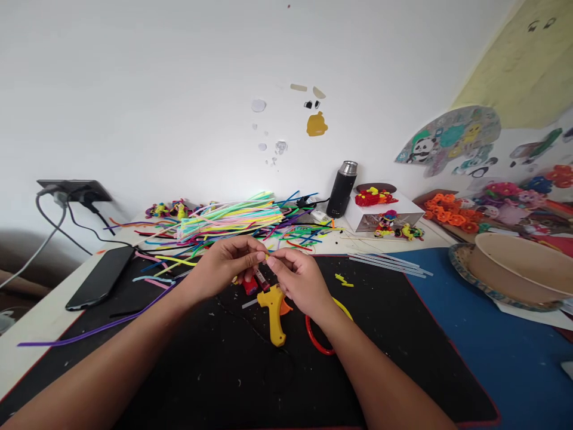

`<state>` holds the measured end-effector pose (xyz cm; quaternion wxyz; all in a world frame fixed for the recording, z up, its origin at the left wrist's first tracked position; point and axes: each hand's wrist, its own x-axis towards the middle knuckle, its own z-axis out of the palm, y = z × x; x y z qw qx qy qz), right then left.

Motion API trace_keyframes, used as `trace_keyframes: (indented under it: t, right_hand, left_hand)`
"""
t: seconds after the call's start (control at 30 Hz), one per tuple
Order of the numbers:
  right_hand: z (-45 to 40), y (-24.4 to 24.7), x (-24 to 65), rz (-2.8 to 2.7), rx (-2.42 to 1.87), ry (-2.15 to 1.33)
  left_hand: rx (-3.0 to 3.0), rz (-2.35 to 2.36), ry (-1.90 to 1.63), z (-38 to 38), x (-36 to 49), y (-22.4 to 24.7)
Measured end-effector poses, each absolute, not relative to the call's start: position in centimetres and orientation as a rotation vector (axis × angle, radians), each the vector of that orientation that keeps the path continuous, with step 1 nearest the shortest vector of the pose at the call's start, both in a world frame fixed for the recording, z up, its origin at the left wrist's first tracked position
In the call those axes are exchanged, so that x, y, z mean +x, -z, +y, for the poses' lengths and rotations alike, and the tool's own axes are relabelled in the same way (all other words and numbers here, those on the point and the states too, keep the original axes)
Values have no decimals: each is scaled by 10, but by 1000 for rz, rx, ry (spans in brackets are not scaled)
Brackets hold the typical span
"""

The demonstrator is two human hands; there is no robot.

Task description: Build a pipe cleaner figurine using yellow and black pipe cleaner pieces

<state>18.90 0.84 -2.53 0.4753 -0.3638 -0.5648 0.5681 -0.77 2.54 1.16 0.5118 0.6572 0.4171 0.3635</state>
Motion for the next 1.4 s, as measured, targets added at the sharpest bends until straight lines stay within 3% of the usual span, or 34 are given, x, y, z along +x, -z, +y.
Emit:
trace_keyframes:
  t: [0.6,1.4]
  right_hand:
    - [6,18,191,-1097,-788,-1685]
    - [6,18,190,-1065,-808,-1717]
  left_hand:
    - [1624,1047,-856,20,-6,-22]
    - [1580,1037,-857,20,-5,-19]
